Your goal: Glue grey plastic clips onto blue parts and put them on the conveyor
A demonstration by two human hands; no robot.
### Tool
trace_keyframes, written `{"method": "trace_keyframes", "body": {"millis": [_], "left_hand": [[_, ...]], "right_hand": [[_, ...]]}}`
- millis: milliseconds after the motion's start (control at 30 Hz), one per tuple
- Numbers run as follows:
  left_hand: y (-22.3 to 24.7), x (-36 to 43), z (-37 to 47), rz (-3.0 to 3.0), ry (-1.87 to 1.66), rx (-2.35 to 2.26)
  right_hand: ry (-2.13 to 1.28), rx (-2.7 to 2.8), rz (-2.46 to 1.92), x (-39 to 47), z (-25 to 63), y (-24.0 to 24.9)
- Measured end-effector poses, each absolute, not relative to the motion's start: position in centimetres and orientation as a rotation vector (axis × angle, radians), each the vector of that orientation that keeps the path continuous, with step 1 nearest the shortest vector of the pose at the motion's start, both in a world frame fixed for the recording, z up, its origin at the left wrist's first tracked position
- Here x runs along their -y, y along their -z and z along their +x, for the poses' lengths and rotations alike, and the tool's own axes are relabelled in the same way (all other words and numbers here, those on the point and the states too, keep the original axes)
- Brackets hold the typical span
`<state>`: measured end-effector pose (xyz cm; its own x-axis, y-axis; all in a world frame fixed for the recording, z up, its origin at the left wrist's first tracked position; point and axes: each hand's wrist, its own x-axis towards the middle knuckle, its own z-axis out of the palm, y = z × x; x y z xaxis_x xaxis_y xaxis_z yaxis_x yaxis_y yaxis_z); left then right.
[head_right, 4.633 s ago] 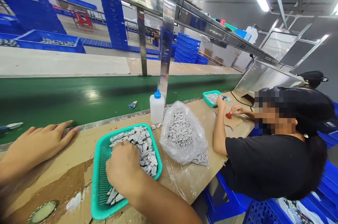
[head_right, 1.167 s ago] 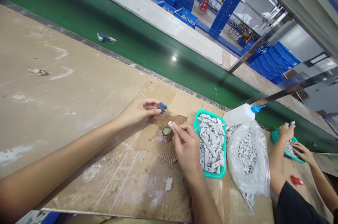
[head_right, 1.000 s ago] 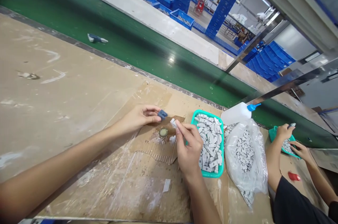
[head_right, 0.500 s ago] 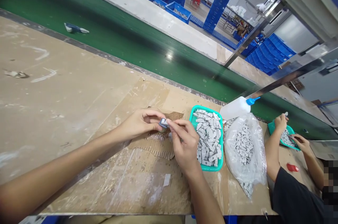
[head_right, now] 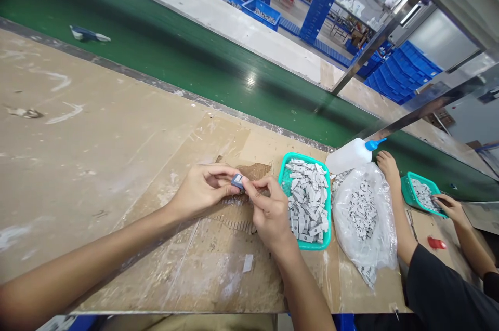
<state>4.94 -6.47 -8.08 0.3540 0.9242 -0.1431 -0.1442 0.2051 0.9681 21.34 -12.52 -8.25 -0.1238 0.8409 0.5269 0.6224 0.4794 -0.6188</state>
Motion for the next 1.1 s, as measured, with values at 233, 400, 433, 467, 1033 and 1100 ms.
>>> {"method": "trace_keyframes", "body": {"millis": [233, 400, 433, 467, 1033, 1100], "left_hand": [[8.7, 6.1, 5.2, 1.114, -0.882, -0.83], [9.0, 6.1, 5.3, 0.852, -0.777, -0.621], [9.0, 6.1, 5.3, 0.781, -0.744, -0.624], [9.1, 6.0, 5.2, 0.712, -0.729, -0.638], [9.0, 4.3, 4.1, 0.449, -0.761, -0.69], [8.9, 4.2, 4.0, 0.446, -0.764, -0.685]], "right_hand": [[-0.385, 1.857, -1.256, 12.5, 21.4, 8.3], [-0.273, 1.556, -1.371, 12.8, 21.5, 7.2], [-0.217, 1.464, -1.401, 12.9, 21.6, 7.1], [-0.178, 1.375, -1.424, 12.9, 21.8, 7.1], [-0.387, 0.892, -1.695, 11.8, 27.8, 5.5], [-0.315, 1.208, -1.982, 11.8, 28.3, 5.9]]}}
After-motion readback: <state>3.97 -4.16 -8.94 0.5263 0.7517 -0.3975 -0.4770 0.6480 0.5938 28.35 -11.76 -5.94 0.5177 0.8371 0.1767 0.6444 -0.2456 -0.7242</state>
